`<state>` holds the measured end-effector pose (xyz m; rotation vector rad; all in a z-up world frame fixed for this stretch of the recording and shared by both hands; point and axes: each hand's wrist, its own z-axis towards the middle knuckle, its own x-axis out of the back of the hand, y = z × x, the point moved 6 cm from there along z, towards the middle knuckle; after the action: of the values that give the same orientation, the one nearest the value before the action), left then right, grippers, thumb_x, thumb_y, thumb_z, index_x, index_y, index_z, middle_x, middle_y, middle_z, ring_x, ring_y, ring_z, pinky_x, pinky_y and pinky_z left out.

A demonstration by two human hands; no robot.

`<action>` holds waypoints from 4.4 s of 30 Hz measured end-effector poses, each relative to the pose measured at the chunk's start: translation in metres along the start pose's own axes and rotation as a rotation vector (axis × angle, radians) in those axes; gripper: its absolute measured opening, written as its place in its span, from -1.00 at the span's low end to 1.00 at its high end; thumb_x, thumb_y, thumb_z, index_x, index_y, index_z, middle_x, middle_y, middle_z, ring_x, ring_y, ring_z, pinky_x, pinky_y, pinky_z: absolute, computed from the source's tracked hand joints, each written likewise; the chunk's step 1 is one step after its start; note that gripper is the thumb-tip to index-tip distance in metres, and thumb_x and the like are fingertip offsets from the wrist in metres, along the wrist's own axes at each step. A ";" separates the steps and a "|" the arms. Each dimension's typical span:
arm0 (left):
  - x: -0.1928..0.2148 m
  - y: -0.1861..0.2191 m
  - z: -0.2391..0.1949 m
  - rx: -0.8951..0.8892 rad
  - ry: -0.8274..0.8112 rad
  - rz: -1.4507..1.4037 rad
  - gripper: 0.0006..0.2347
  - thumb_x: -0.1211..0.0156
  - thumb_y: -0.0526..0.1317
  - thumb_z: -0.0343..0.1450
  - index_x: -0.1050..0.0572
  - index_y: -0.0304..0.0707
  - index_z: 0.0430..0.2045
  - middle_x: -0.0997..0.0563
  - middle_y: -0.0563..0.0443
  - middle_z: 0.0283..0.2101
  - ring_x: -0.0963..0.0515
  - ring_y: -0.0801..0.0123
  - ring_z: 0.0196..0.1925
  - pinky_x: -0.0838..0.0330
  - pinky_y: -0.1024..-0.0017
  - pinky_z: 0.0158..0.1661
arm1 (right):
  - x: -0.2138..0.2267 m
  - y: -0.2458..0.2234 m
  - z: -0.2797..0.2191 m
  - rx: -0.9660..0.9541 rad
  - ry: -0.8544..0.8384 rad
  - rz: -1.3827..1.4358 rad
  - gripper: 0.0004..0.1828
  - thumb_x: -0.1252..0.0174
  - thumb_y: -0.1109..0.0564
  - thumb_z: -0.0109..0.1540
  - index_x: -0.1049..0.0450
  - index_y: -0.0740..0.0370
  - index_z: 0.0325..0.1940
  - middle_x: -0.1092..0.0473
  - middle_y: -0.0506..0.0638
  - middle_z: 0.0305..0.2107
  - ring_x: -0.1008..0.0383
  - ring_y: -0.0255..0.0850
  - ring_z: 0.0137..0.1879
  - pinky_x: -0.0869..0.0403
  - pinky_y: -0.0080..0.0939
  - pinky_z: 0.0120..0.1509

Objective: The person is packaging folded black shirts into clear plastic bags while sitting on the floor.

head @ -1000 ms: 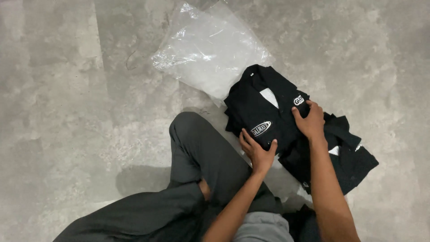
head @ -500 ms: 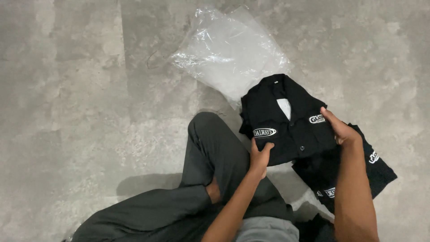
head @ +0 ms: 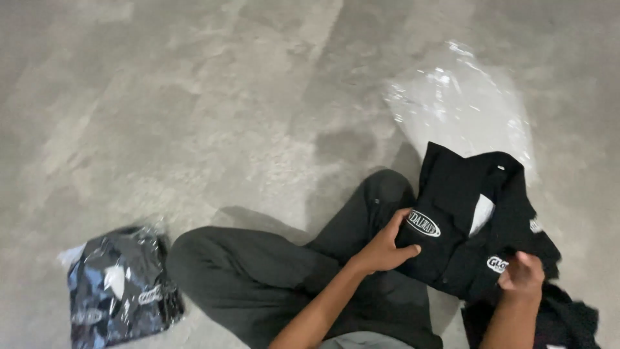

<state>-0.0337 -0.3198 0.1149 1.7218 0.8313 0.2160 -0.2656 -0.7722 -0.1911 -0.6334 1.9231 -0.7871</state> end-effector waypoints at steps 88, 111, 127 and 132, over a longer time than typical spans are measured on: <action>0.274 -0.071 0.074 0.126 0.745 -0.276 -0.54 0.02 -0.22 0.60 -0.18 -0.34 0.44 -0.25 -0.50 0.43 -0.49 -0.12 0.28 -0.68 0.11 0.01 | -0.482 0.043 0.282 -0.223 0.410 -1.531 -0.12 -0.31 -0.20 0.27 -0.17 0.30 0.50 -0.05 0.38 0.36 0.09 0.45 0.54 -0.01 0.75 0.42; 0.155 -0.010 0.195 -0.100 0.344 -0.391 -0.50 0.08 -0.35 0.57 -0.06 -0.24 0.49 -0.44 -0.51 0.30 -0.49 -0.09 0.27 -0.63 -0.05 0.06 | -0.379 -0.153 0.280 0.311 0.317 -1.089 -0.56 -0.26 0.20 0.43 -0.28 0.35 0.32 -0.45 0.18 -0.16 -0.57 -0.19 -0.22 -0.54 -0.29 -0.16; 0.102 -0.088 0.309 0.232 0.336 0.276 -0.42 -0.10 -0.15 0.49 -0.18 -0.24 0.47 -0.60 -0.25 0.10 -0.63 0.11 0.05 -0.55 0.23 0.04 | -0.216 -0.181 0.272 0.353 0.678 -1.540 -0.66 -0.40 0.00 0.34 -0.68 0.26 0.08 -0.59 0.19 -0.09 -0.61 -0.08 -0.17 -0.54 -0.05 0.08; 0.124 -0.101 0.312 0.046 0.514 0.213 -0.77 -0.20 -0.12 0.47 -0.51 -0.27 -0.11 -0.66 -0.07 0.02 -0.66 0.18 0.05 -0.56 0.24 -0.04 | -0.265 -0.185 0.264 0.425 0.712 -1.578 -0.66 -0.42 0.13 0.34 -0.63 0.07 0.22 -0.29 -0.08 -0.03 -0.42 -0.18 -0.13 -0.04 0.23 0.39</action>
<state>0.1834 -0.4742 -0.1128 1.8246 1.0231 0.8135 0.1045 -0.7776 0.0010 -1.7608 1.3649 -2.5542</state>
